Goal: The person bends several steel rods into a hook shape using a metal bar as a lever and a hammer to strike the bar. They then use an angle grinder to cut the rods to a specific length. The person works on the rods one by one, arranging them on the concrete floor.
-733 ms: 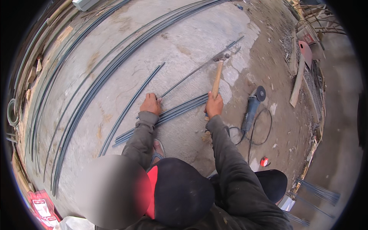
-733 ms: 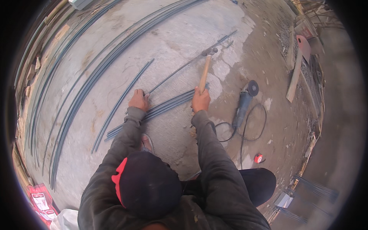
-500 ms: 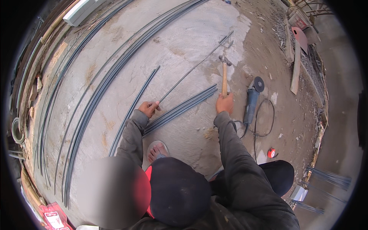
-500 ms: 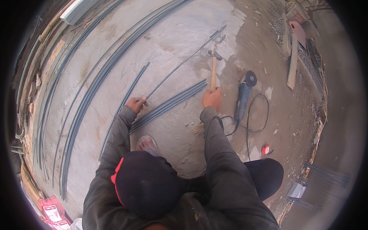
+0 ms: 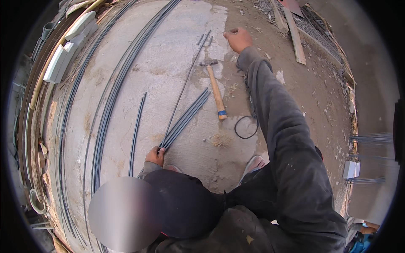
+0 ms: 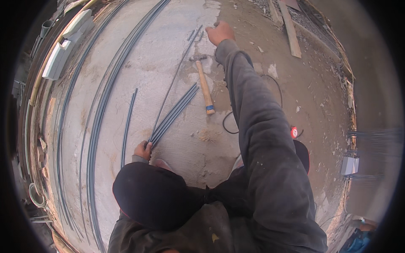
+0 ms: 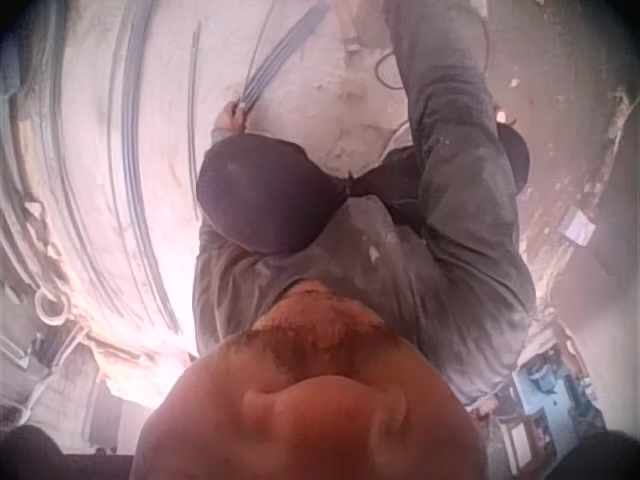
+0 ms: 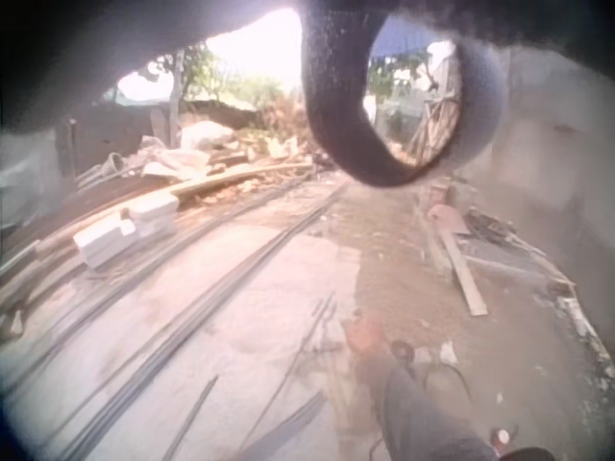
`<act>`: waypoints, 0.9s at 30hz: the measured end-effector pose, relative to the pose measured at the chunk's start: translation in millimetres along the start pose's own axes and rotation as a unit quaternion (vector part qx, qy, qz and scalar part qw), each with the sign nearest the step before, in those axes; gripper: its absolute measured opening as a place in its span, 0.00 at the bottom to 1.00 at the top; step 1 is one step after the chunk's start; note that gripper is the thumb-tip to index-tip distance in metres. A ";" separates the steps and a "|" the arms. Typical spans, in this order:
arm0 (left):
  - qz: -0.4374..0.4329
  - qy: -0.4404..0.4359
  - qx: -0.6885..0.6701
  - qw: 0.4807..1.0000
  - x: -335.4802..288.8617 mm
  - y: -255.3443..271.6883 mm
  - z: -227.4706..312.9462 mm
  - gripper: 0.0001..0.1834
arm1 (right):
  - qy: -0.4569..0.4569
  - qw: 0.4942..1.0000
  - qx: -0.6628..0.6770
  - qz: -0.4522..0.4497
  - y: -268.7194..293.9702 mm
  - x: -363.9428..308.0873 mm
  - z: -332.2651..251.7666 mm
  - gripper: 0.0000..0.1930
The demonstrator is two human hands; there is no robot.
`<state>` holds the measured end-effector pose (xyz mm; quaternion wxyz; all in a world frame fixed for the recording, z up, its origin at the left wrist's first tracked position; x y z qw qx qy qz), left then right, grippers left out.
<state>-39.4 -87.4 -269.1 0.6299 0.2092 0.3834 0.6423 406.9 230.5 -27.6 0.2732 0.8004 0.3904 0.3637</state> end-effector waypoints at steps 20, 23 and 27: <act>-0.147 0.257 -0.209 0.932 56.7 14.5 65.8 0.23 | -0.441 0.815 -0.351 0.135 444.4 -587.9 473.6 0.18; -0.090 0.220 -0.142 0.961 72.5 6.5 51.3 0.22 | -0.534 0.779 -0.296 0.139 414.3 -668.5 451.8 0.27; -0.007 0.084 0.028 0.996 76.4 2.4 7.3 0.24 | -0.574 0.750 -0.291 0.152 366.3 -634.4 450.7 0.32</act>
Point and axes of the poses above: each hand's wrist, its own x-axis towards the middle knuckle, its own y-axis out of the back of the hand, z = x × y, the point moved 3 cm from there along x, towards the middle knuckle, and after that the axes turned 12 degrees about z, right-handed, at the moved point
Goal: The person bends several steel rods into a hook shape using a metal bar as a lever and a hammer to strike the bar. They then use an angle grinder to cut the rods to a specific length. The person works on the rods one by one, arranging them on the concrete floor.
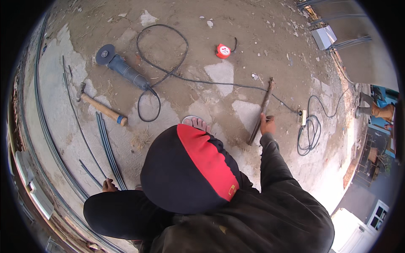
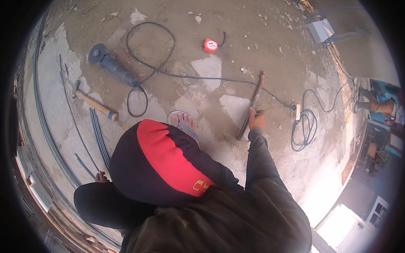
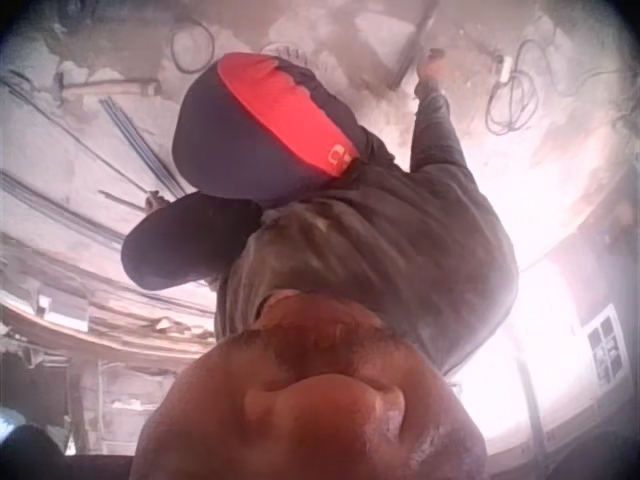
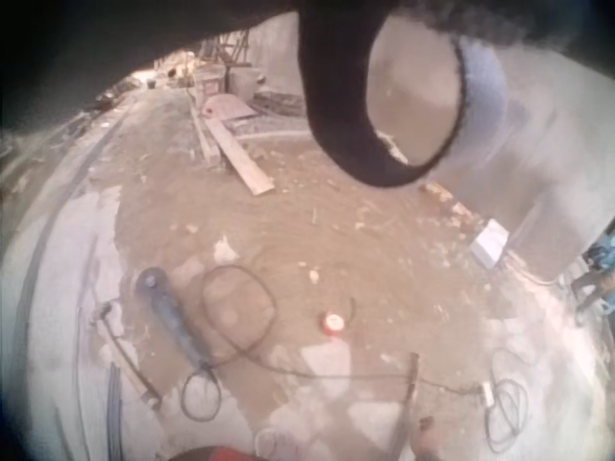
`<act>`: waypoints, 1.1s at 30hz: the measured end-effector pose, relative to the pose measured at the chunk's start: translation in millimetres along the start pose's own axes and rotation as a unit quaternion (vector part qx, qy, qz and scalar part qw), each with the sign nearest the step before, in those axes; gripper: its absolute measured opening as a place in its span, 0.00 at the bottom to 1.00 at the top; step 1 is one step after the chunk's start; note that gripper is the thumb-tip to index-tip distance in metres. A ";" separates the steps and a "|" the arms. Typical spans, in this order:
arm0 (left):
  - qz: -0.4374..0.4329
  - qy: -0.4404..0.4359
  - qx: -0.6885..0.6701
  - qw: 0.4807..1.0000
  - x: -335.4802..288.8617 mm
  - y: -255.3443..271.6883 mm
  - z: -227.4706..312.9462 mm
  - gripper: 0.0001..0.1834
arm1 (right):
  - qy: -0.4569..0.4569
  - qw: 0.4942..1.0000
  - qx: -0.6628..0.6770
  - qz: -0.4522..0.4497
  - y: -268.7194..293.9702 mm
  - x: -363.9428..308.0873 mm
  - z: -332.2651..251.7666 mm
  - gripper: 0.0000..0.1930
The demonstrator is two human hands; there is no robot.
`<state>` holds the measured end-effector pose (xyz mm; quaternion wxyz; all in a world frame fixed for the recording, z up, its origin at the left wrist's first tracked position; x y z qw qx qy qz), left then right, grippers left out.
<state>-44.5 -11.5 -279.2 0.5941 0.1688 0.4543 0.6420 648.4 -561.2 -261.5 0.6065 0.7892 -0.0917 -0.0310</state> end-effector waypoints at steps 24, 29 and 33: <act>0.366 -0.191 0.054 0.909 -120.2 179.1 155.7 0.24 | 0.444 0.787 0.413 -0.115 197.6 -144.0 -478.5 0.16; 0.390 -0.266 -0.019 0.882 -157.3 256.9 181.4 0.21 | 0.637 0.626 0.439 -0.094 278.4 -263.0 -594.1 0.17; 0.386 -0.287 -0.059 0.875 -180.2 280.8 179.7 0.20 | 0.647 0.608 0.453 -0.077 308.4 -303.6 -625.9 0.17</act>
Point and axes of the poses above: each hand's wrist, its own x-axis towards the middle knuckle, its own y-axis out of the back of the hand, z = x × y, the point moved 3 cm from there along x, towards the middle knuckle, and after that the axes turned 12 degrees about z, right-handed, at the moved point
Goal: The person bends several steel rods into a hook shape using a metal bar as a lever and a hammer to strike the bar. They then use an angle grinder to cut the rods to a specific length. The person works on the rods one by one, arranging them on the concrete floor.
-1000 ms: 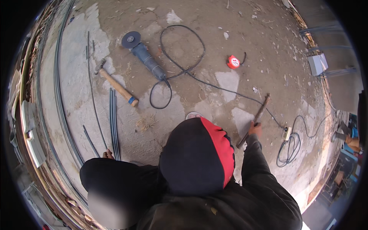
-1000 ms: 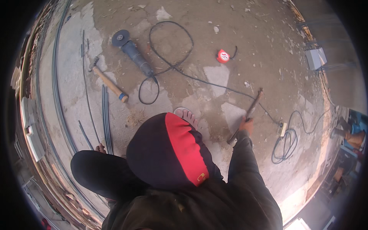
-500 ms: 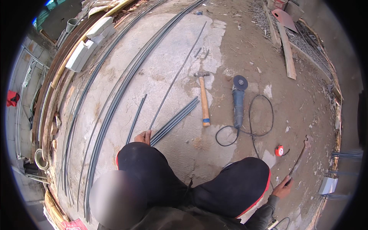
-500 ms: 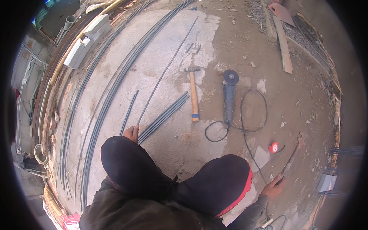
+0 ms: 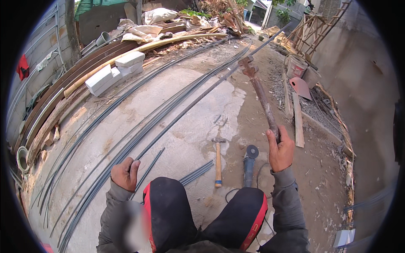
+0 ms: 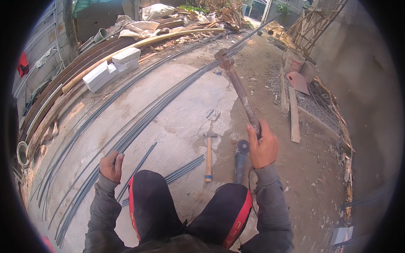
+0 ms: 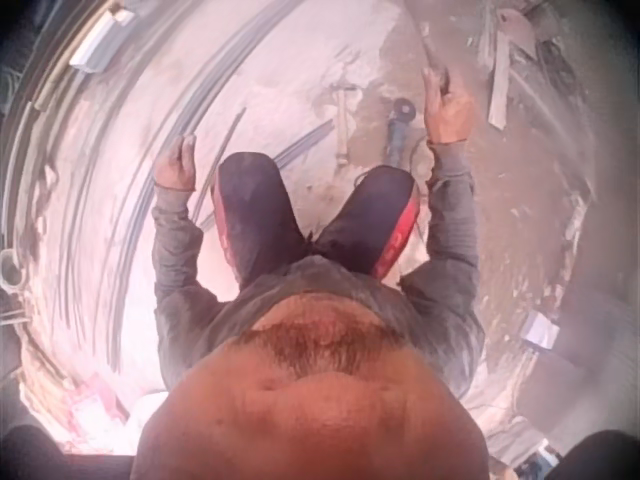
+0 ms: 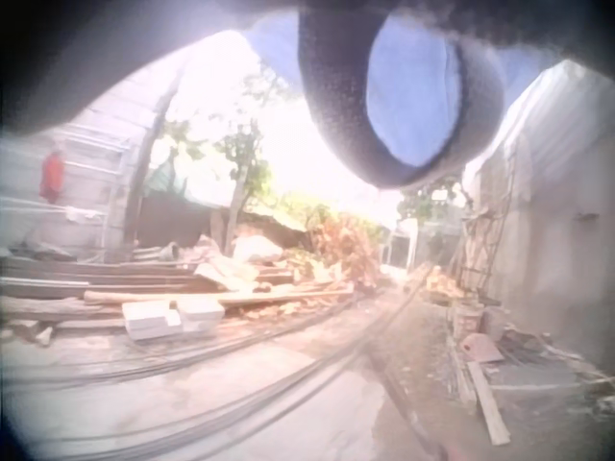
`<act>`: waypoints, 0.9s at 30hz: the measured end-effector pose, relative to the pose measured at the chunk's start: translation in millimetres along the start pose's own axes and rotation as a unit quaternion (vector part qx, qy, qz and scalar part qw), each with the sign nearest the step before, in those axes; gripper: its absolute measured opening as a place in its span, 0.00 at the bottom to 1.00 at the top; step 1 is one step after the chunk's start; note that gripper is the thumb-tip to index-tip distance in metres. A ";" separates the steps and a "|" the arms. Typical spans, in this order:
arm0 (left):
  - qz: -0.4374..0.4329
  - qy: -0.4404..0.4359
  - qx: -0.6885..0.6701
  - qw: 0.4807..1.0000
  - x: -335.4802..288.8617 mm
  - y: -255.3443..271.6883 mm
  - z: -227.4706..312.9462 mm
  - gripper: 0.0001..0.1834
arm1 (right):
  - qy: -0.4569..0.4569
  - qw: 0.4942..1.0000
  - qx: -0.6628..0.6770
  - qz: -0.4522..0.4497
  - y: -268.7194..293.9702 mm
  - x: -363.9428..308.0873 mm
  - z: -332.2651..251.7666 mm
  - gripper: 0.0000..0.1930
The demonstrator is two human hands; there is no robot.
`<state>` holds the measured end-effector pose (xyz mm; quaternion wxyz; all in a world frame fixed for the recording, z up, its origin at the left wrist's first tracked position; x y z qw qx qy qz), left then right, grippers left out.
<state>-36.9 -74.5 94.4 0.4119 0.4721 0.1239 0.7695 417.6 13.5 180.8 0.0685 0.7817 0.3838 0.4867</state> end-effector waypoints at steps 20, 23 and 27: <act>-0.101 -0.051 -0.120 0.986 23.6 -22.2 -7.8 0.28 | -0.248 0.945 0.091 -0.191 107.3 -29.9 28.2 0.18; -0.105 -0.093 -0.078 0.987 47.1 -3.0 -14.0 0.28 | -0.066 0.979 -0.093 -0.169 142.7 -21.2 31.7 0.17; -0.149 -0.087 -0.087 0.981 56.2 -2.8 -3.3 0.27 | -0.251 0.938 -0.004 -0.239 152.8 -35.9 34.2 0.16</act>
Point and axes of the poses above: each hand's wrist, its own x-axis towards the middle knuckle, its own y-axis out of the back of the hand, z = x × y, the point moved 3 cm from there along x, towards the middle knuckle, and after that the axes turned 12 degrees about z, right-handed, at the moved point
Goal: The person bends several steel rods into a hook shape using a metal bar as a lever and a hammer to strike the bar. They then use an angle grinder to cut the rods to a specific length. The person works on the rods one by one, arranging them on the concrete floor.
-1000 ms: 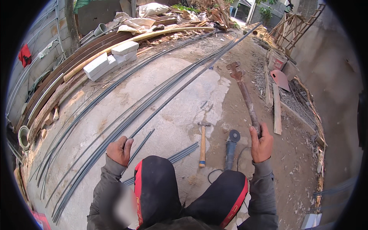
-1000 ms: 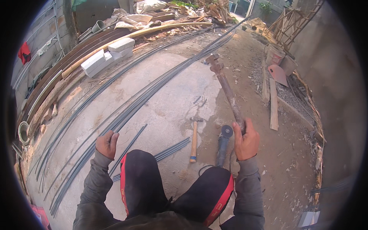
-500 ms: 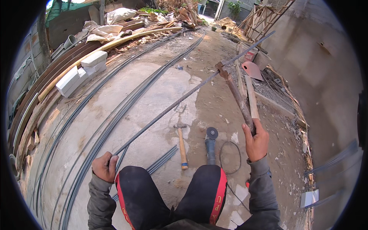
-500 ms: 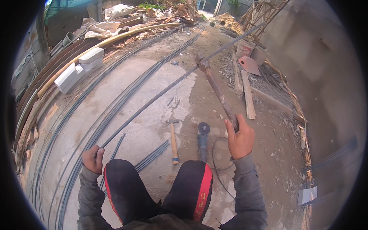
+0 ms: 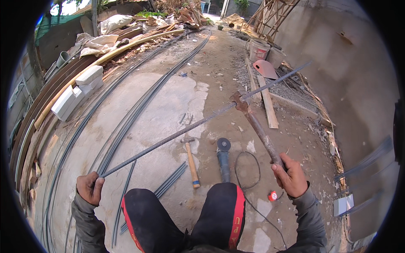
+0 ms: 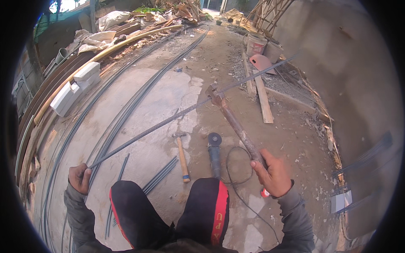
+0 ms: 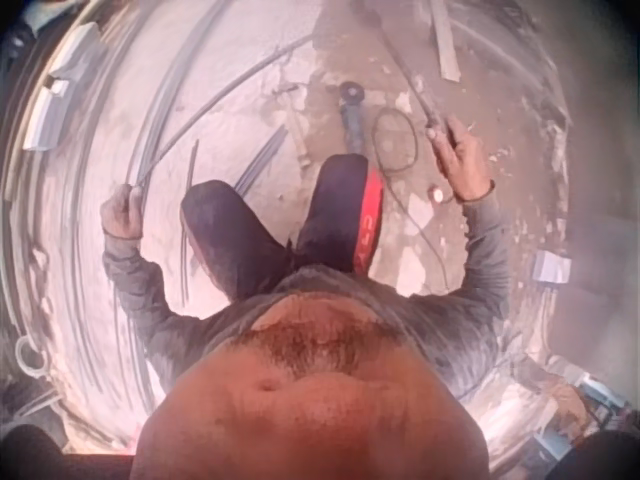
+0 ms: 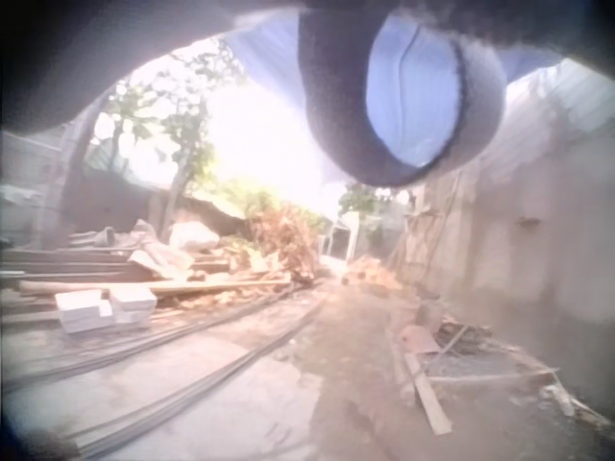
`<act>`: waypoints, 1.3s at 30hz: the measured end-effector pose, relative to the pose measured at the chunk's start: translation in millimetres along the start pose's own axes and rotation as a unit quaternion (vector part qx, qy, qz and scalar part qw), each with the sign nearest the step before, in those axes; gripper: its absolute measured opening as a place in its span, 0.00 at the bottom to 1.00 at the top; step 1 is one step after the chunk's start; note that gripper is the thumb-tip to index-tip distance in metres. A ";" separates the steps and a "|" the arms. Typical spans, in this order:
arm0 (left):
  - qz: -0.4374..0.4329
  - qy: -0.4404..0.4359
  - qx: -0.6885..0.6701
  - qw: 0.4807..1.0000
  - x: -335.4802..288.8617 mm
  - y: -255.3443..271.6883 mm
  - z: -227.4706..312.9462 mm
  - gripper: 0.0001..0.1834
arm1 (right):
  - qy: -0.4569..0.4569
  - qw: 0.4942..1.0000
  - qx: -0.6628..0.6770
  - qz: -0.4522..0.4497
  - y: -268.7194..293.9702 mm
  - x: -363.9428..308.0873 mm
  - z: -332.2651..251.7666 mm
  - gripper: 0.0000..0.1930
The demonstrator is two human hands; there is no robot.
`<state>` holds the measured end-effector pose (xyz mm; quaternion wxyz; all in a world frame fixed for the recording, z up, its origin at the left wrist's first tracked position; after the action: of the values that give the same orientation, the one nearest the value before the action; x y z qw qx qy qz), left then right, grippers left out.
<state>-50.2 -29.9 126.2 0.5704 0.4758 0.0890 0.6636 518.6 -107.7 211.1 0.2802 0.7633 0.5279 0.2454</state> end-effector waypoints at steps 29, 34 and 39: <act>-0.268 0.193 -0.056 0.942 -43.3 -25.8 -28.9 0.37 | -0.324 0.818 0.394 -0.266 -27.1 -101.2 49.6 0.26; -0.315 0.270 -0.098 0.905 -68.9 -19.9 -19.9 0.34 | -0.327 0.825 0.369 -0.278 -6.5 -90.3 43.3 0.24; -0.121 0.085 0.008 0.989 -103.9 -32.4 2.9 0.36 | -0.308 0.823 0.381 -0.288 -13.3 -85.3 50.6 0.25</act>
<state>-37.1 -107.8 51.2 0.6332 0.4076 0.1992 0.6270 516.2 -192.9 158.7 0.1733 0.6581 0.6617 -0.3147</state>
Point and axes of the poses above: each hand's wrist, its own x-axis towards the middle knuckle, its own y-axis out of the back of the hand, z = x × y, the point moved 3 cm from there along x, towards the middle knuckle, and after that the axes turned 12 degrees about z, right-handed, at the moved point
